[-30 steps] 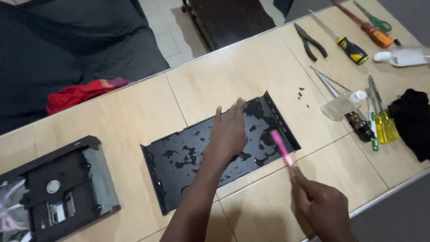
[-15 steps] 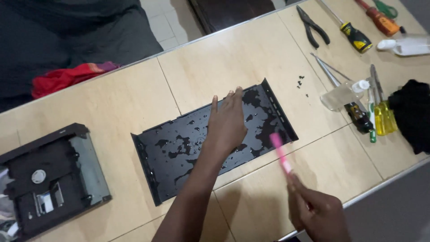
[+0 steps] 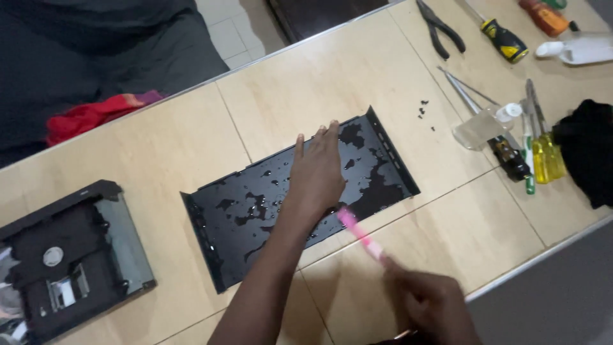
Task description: Cleaning a metal appliance panel using a cloth, cleaning solution, and a toothbrush.
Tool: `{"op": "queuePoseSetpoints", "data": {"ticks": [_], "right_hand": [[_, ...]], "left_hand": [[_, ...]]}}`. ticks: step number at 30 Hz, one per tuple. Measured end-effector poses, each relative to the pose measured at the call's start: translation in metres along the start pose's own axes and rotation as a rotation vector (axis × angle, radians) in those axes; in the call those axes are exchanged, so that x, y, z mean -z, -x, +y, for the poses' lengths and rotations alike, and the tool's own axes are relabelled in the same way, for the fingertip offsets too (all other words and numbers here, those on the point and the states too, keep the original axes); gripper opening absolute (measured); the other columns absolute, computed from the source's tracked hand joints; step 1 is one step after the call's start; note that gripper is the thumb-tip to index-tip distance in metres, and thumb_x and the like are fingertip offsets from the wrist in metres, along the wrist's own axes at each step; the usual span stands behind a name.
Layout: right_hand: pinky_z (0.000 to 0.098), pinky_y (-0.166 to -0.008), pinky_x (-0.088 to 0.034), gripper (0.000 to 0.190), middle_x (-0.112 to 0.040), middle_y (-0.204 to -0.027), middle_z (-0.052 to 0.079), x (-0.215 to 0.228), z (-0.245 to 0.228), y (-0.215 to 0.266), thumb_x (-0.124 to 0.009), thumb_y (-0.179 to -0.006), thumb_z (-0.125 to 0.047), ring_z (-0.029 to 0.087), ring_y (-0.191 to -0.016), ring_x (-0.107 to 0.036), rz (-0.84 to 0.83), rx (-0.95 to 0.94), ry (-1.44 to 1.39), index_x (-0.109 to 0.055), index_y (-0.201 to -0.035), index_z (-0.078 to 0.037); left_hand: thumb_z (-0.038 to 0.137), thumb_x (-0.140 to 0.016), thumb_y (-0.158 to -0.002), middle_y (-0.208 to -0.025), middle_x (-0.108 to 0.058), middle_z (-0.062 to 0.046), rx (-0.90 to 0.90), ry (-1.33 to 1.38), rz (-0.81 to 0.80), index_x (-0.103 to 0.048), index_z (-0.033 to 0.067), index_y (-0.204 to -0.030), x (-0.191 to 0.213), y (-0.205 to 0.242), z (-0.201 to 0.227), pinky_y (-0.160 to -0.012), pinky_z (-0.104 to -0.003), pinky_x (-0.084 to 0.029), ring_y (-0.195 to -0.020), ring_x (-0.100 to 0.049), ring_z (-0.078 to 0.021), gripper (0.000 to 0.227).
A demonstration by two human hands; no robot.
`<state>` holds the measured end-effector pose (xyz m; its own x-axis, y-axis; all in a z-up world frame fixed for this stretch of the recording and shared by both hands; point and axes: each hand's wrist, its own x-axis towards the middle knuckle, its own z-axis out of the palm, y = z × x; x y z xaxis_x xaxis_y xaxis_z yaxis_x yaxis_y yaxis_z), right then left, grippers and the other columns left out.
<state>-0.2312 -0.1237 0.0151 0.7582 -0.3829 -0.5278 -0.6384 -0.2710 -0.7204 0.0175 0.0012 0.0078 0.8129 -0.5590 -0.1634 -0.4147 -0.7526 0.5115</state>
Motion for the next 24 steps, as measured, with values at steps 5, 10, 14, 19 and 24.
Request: {"op": "queuePoseSetpoints", "data": {"ticks": [5,10,14,19,24], "right_hand": [[0.0455,-0.048,-0.032,0.064,-0.023,-0.056,0.010,-0.025,-0.033,0.011,-0.066,-0.096,-0.042,0.016,-0.052,-0.025,0.467,0.339,0.396,-0.047,-0.046,-0.005],[0.0354,-0.051,-0.037,0.020,-0.029,-0.067,0.004,-0.023,-0.033,0.002,-0.071,-0.090,-0.031,0.011,-0.060,-0.038,0.290,0.198,0.224,-0.081,-0.105,-0.023],[0.0492,-0.058,-0.033,0.049,-0.046,-0.053,0.014,-0.032,-0.024,-0.009,-0.057,-0.101,-0.036,0.029,-0.052,-0.038,0.266,0.359,0.448,-0.052,-0.060,-0.009],[0.0329,-0.056,-0.040,0.020,-0.055,-0.056,0.006,-0.027,-0.052,-0.001,-0.070,-0.093,-0.026,0.013,-0.053,-0.047,0.097,0.271,0.353,-0.081,-0.080,-0.015],[0.0357,-0.065,-0.045,0.031,-0.062,-0.071,0.023,-0.043,-0.058,0.021,-0.067,-0.100,-0.021,0.010,-0.059,-0.048,0.303,0.472,0.362,-0.079,-0.127,-0.012]], "left_hand": [[-0.007,-0.060,-0.077,-0.166,-0.032,-0.014,0.006,0.031,0.015,-0.016,0.0010,-0.161,-0.001,0.001,-0.003,-0.126,-0.053,-0.002,-0.157,-0.020,-0.0260,0.095],[0.000,-0.054,-0.090,-0.170,-0.024,-0.017,-0.121,0.061,0.127,-0.010,-0.0009,-0.161,-0.008,0.013,-0.023,-0.126,-0.057,-0.002,-0.158,-0.020,-0.0314,0.083],[0.004,-0.051,-0.100,-0.171,-0.013,-0.017,0.081,0.189,0.198,-0.005,0.0021,-0.162,0.059,0.073,-0.002,-0.127,-0.051,0.001,-0.159,-0.009,-0.0312,0.077],[0.022,-0.064,-0.100,-0.168,-0.033,-0.013,0.149,0.115,0.541,-0.033,0.0039,-0.159,0.047,0.164,-0.046,-0.127,-0.058,-0.008,-0.160,-0.013,-0.0372,0.068],[0.015,-0.070,-0.098,-0.158,-0.047,-0.018,0.285,0.129,0.890,-0.047,0.0022,-0.150,0.016,0.236,-0.060,-0.128,-0.054,-0.030,-0.158,-0.025,-0.0432,0.058]]}}
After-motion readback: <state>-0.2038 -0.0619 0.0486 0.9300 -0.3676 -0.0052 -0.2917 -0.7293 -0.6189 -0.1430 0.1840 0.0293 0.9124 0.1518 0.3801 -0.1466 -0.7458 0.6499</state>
